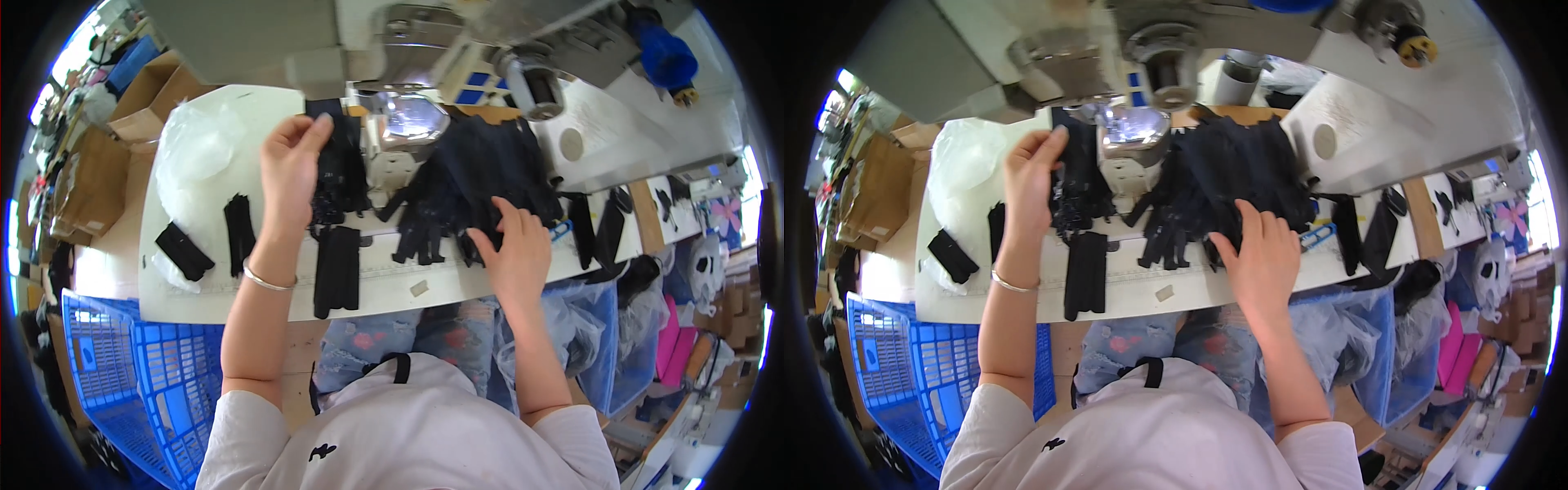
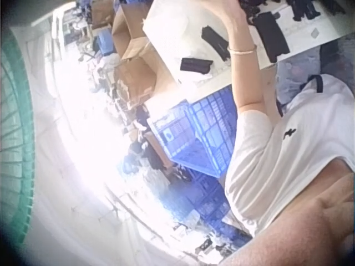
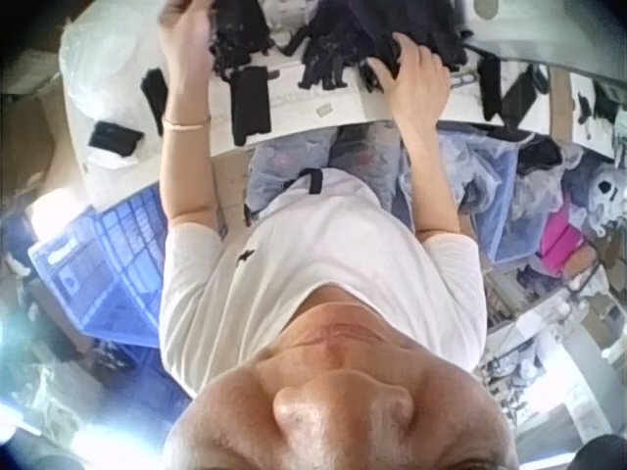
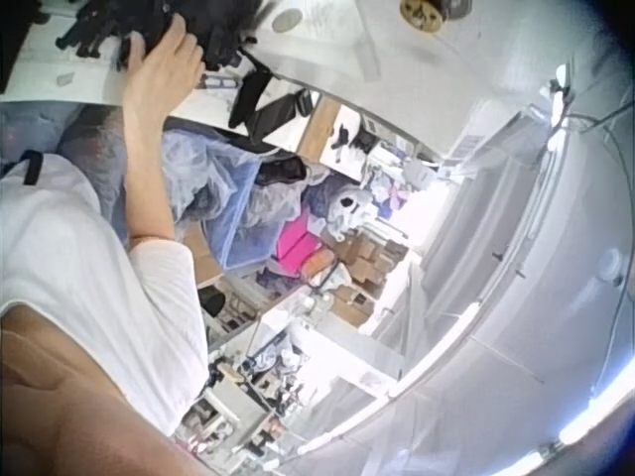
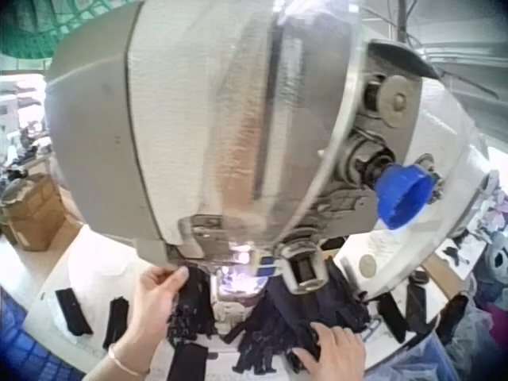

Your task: Processing black zipper components at a workstation in a garment factory.

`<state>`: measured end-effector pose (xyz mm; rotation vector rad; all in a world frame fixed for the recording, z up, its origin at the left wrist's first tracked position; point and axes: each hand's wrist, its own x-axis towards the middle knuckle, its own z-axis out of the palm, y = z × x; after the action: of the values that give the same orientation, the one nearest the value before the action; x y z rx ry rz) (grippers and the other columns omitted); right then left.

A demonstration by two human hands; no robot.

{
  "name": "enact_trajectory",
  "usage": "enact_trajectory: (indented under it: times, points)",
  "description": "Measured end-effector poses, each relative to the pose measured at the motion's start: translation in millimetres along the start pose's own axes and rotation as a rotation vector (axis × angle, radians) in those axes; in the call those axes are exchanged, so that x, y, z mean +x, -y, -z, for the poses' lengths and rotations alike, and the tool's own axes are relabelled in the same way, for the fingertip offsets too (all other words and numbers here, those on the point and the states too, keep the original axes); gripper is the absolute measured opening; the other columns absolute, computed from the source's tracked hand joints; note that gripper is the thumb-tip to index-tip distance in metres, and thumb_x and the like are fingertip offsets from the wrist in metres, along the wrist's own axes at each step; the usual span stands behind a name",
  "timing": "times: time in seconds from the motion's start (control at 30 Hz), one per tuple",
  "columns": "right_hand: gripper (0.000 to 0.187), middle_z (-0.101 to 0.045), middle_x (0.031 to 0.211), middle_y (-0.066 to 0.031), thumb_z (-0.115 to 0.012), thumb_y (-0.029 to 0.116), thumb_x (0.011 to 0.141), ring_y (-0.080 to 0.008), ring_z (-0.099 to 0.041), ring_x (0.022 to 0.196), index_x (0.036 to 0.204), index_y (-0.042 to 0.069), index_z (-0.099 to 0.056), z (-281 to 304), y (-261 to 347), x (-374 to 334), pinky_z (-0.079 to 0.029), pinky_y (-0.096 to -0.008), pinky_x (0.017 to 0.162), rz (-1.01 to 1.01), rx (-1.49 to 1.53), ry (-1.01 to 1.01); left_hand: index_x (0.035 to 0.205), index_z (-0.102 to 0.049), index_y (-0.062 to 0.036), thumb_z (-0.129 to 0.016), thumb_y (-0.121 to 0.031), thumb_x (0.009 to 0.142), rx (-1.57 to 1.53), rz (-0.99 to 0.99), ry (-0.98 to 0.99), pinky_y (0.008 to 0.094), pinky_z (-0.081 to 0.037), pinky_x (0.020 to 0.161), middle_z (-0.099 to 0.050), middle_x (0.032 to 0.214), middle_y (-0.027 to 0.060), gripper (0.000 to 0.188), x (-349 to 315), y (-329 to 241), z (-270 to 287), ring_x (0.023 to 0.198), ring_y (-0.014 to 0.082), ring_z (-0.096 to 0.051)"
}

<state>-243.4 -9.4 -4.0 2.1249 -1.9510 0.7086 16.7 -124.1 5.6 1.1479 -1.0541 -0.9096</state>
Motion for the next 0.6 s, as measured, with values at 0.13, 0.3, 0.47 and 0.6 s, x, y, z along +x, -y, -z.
enact_trajectory:
  times: [0.13,0.3,0.47,0.6]
  points:
    - [0.049,-0.055,0.100,-0.0059,-0.076,0.027,0.069,-0.0257,-0.052,0.097,0.113,0.011,-0.060,5,24,23,-0.041,-0.0402,0.077,0.147,-0.123,-0.071,0.092,-0.067,0.0029,-0.071,-0.021,0.077,0.639,0.003,0.082,0.0306,-0.046,0.068,-0.065,0.076,0.0107,0.028,-13,12,17,0.071,0.0186,-0.060]
    - [0.048,-0.059,0.122,-0.0151,-0.061,0.001,0.079,-0.0324,-0.057,0.111,0.126,0.010,-0.054,-7,-21,37,-0.044,-0.0377,0.091,0.000,0.085,0.029,0.095,-0.057,-0.0040,-0.069,-0.021,0.074,0.607,-0.345,-0.181,0.0449,-0.038,0.089,-0.054,0.100,0.0169,0.030,-61,-2,0,0.101,0.0351,-0.048]
    - [0.042,-0.057,0.110,-0.0028,-0.048,0.006,0.096,-0.0120,-0.043,0.072,0.137,0.008,-0.044,16,-65,44,-0.040,-0.0235,0.071,-0.179,0.578,-0.160,0.091,-0.058,-0.0030,-0.066,-0.008,0.077,0.192,-0.364,0.418,0.0428,-0.043,0.082,-0.055,0.091,0.0120,0.016,-142,0,-34,0.091,0.0303,-0.054]
    - [0.030,-0.061,0.094,-0.0058,-0.058,0.008,0.091,-0.0125,-0.052,0.072,0.119,-0.001,-0.054,39,-12,20,-0.044,-0.0236,0.066,-0.204,0.825,-0.087,0.112,-0.051,0.0003,-0.056,-0.015,0.091,-0.104,-0.072,0.503,0.0371,-0.046,0.082,-0.050,0.106,0.0154,0.026,-161,-1,-53,0.095,0.0328,-0.054]
